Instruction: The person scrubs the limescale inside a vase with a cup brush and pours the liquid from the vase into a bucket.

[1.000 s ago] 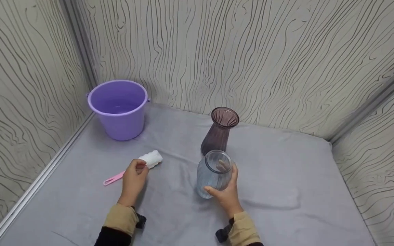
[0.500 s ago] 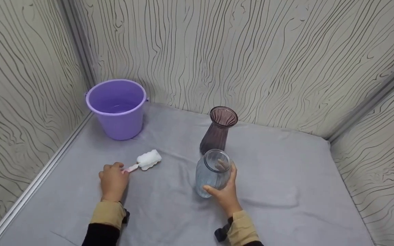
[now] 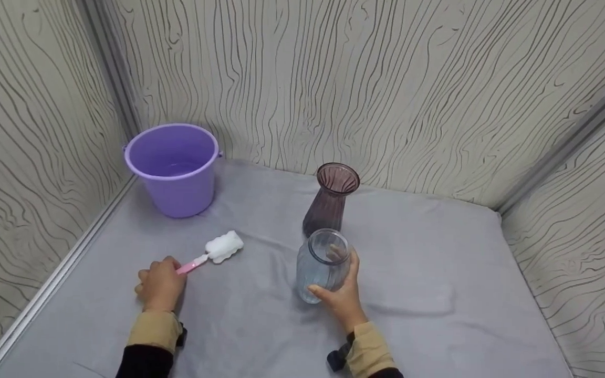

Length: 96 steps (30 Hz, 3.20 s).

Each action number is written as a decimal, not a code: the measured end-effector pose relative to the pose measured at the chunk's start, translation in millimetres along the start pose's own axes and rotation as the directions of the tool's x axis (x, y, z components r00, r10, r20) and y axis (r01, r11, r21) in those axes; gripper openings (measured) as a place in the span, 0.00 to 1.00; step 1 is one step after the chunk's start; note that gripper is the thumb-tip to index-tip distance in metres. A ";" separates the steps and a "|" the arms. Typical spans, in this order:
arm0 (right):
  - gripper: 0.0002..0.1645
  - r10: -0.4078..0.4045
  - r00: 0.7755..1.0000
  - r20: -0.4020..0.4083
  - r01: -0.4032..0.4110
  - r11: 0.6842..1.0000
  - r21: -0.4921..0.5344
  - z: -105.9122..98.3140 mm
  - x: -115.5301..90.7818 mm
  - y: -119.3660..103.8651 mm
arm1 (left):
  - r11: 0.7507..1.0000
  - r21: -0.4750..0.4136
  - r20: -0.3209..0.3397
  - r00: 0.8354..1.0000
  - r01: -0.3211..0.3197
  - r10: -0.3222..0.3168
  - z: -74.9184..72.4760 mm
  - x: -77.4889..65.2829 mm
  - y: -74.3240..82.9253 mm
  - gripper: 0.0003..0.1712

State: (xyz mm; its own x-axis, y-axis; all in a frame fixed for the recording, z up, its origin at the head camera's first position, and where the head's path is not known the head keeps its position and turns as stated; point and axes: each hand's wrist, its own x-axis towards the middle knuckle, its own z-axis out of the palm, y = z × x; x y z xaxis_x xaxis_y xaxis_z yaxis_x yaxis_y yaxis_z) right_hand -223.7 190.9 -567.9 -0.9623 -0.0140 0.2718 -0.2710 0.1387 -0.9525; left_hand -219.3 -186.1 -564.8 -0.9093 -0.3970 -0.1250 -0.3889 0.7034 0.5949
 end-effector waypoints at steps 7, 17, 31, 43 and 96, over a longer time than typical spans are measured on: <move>0.75 -0.006 1.000 0.002 0.006 1.000 -0.013 -0.2 0.1 1.0 | 1.000 -0.017 0.070 0.998 -0.010 0.011 -6.7 1.3 -3.5 0.08; 0.76 0.013 1.000 0.006 -0.013 1.000 0.018 1.0 -0.2 1.6 | 0.979 -0.175 0.039 0.992 -0.108 0.117 -11.1 2.6 -8.4 0.08; 0.77 0.005 1.000 -0.001 -0.006 1.000 -0.017 -0.2 -0.4 3.4 | 0.852 -0.512 -0.104 0.992 -0.110 0.066 -23.6 -7.4 18.6 0.15; 0.77 0.018 1.000 -0.009 -0.018 0.999 -0.026 1.1 -1.2 3.5 | 0.414 -0.894 -0.172 0.984 -0.171 0.036 -3.7 -10.6 47.9 0.18; 0.76 0.032 0.999 0.003 -0.032 0.999 -0.012 1.1 -2.1 -0.1 | -0.210 -0.825 -0.505 0.520 -0.524 0.688 -26.8 -82.2 279.2 0.32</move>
State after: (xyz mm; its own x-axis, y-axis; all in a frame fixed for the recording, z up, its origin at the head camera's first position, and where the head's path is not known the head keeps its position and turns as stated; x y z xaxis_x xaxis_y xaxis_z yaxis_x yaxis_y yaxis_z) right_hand -221.6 189.8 -568.4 -0.9705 -0.0128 0.2408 -0.2400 0.1505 -0.9590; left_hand -249.3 27.2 -367.1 -0.6658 -0.0202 0.7459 0.6805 -0.4264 0.5959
